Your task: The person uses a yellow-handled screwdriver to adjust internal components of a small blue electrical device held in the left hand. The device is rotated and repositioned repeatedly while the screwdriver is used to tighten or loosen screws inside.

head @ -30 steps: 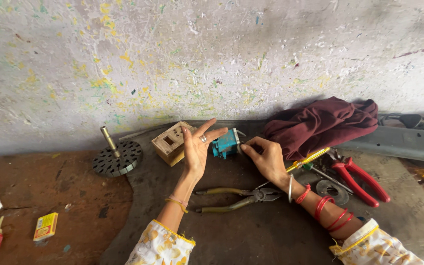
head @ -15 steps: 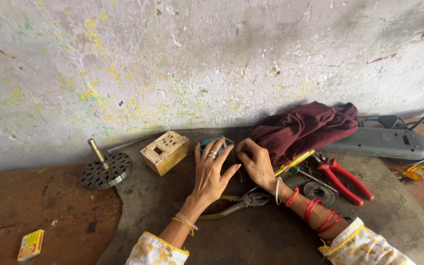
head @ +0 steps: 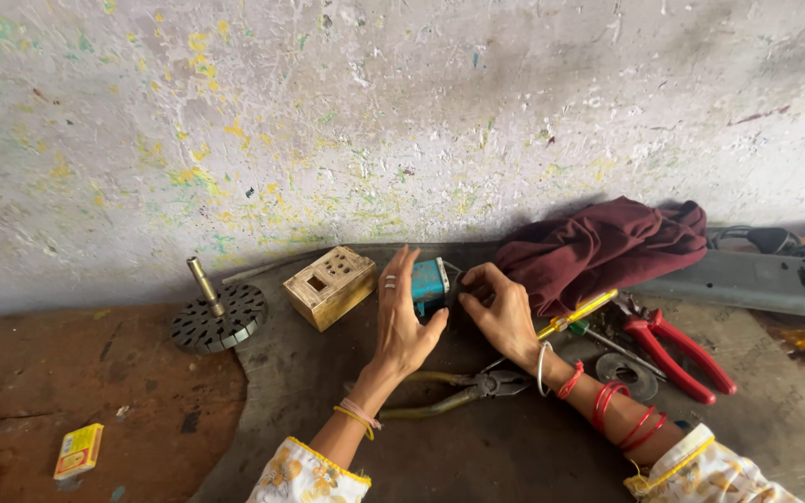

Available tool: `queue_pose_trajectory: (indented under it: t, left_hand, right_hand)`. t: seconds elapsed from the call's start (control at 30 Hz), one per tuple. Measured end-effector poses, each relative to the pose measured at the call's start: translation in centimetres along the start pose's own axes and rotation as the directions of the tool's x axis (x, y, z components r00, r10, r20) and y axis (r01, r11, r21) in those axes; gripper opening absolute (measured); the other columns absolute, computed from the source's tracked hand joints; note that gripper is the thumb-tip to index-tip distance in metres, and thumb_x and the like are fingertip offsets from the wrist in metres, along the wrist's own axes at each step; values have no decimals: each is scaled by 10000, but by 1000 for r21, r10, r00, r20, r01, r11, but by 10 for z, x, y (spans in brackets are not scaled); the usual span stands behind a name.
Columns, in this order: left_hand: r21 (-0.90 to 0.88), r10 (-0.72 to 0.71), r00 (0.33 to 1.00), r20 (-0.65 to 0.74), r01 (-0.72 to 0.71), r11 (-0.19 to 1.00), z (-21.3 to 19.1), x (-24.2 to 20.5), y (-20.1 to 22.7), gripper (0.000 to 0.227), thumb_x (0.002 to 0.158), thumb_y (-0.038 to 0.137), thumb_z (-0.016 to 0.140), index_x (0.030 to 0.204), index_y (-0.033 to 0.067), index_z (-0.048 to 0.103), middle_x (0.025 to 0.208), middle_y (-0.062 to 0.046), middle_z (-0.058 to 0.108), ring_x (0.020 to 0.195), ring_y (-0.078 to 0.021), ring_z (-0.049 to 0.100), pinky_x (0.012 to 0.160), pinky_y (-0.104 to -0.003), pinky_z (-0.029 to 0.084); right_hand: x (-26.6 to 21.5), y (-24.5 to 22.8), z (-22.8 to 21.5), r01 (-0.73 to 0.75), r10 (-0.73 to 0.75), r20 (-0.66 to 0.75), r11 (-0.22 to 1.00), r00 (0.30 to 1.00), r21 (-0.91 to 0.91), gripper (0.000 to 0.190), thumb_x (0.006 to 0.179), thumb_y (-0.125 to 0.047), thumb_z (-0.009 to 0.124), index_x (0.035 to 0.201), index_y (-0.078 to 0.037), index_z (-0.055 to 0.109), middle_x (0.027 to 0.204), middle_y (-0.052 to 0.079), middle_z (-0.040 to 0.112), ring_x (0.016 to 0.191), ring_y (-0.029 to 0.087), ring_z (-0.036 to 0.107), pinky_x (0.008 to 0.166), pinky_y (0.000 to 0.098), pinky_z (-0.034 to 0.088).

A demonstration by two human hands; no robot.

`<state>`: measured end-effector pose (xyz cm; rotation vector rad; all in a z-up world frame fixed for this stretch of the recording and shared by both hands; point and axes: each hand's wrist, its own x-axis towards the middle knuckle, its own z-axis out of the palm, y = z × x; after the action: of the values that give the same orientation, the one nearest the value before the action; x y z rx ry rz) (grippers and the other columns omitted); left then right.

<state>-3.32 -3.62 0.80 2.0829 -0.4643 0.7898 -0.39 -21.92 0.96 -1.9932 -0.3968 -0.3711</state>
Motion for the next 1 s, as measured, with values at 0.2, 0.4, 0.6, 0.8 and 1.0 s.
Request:
queue_pose_trajectory:
  t: [0.2,0.4,0.6,0.8,1.0]
  left_hand:
    - [-219,-221,971,94,237,947,5,-2,-29,823,857,195,759,1537,14,332,1564,-261,398,1464,-386,369,1203,-482,277]
    - [-393,-364,930,49,353,849,7,3,-64,514,970,230,630,1437,42,524,1332,-164,672,1089,-200,680,918,-336,556]
    - [-158,-518,846,129,533,831,-4,8,-51,423,999,247,703,1385,75,712,724,-182,595,682,-159,439,617,-341,380]
    - [-271,-203,978,-38,185,945,-2,11,-47,322,958,181,724,1254,53,733,1010,35,753,762,0,613,647,-219,528]
    - [-279,-417,909,-12,397,874,4,7,-55,283,908,194,757,1151,50,779,900,-46,791,702,-48,644,564,-230,493]
  right_hand:
    - [-1,3,1,-33,32,-5,999,999,-41,195,898,-96,681,1087,-52,708,794,113,726,678,202,670,632,345,531]
    - [1,4,1,-102,101,-40,994,994,-41,257,923,-212,717,1154,-109,762,791,124,764,698,183,714,663,328,545]
    - [2,4,4,-16,9,-118,998,993,-61,264,794,-195,846,946,-33,702,813,83,776,726,174,753,672,310,567]
    - [3,6,2,12,-7,-142,999,990,35,459,739,-133,863,1105,-19,610,853,66,769,715,159,736,634,285,555]
    - [0,7,7,-41,41,-14,998,999,48,214,780,-159,870,908,-39,747,822,83,786,698,144,738,626,281,564]
